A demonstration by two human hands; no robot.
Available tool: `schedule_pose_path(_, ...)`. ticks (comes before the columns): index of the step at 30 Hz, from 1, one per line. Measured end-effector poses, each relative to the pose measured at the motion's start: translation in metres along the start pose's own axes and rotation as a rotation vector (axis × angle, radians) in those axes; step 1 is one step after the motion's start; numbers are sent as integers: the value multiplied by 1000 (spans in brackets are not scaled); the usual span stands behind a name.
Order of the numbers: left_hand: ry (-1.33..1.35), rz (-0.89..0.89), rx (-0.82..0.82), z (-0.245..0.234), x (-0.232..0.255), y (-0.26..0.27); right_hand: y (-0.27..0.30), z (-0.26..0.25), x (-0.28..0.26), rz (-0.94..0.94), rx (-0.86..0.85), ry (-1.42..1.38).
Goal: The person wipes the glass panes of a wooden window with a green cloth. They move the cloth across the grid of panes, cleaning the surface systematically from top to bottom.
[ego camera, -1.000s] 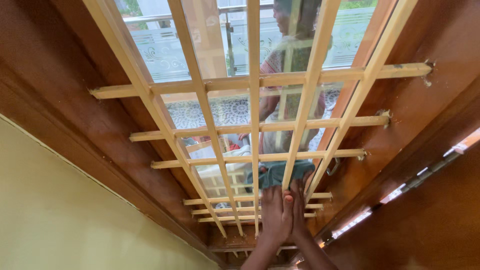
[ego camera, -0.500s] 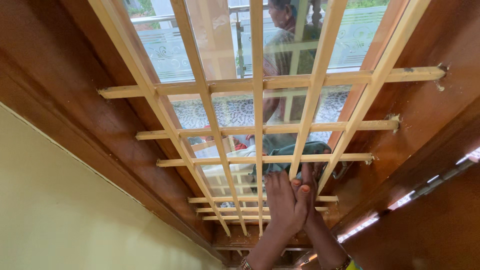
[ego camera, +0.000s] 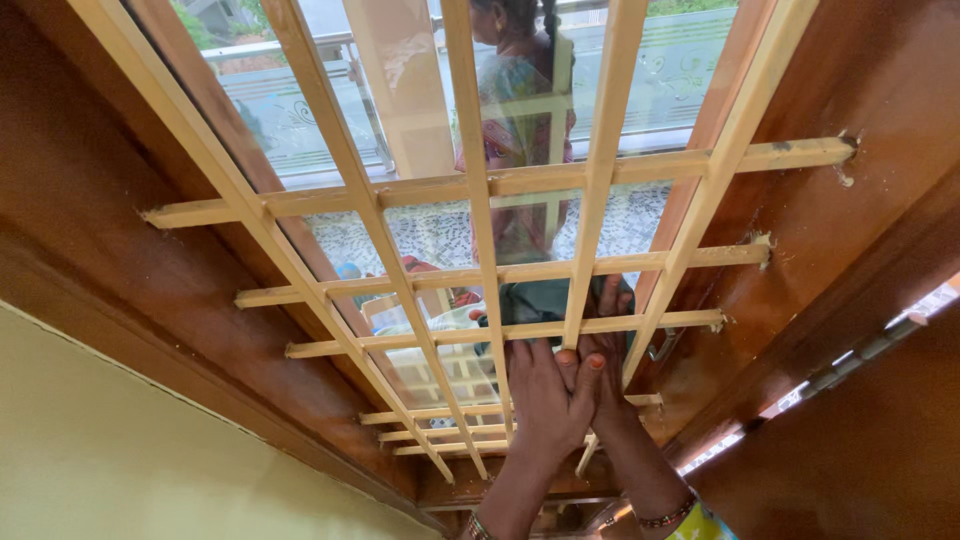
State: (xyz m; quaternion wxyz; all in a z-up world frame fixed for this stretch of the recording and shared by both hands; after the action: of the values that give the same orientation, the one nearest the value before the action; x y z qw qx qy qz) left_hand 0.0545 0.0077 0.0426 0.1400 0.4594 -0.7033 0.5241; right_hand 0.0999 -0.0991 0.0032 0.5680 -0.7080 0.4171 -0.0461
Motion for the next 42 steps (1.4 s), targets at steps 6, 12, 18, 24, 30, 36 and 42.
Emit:
schedule_pose_path(6, -40, 169, 2, -9, 6, -7, 20, 9, -5, 325, 98, -86)
schedule_pose_path(12, -163, -11, -135, 14, -24, 25, 67, 28, 13, 631, 111, -365)
schedule_pose_path(18, -165, -159, -237, 35, -64, 62, 99, 24, -10, 82, -31, 329)
schedule_pose_path(24, 37, -388, -194, 35, -72, 80, 118, 25, -7, 519, -81, -87)
schedule_pose_path(30, -82, -412, -284, 1, -45, 91, 119, 21, -15, 378, -22, -329)
schedule_pose_path(36, 30, -429, 77, -62, -51, 87, 104, 11, -16, 323, 46, -608)
schedule_pose_path(42, 19, -296, 159, -81, -59, 72, 76, 27, 3, 684, -142, -831)
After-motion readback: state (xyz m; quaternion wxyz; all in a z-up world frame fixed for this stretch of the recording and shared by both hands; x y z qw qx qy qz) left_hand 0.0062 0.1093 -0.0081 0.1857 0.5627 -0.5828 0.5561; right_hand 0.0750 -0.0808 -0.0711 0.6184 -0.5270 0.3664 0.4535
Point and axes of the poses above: each hand's wrist, its own y-axis away from the middle knuckle, its own z-axis out of the palm, x = y × z, the point moved 4 cm from there along -y, towards the middle knuckle, and after that the axes turned 6 degrees about -y, right-handed, at the moved point
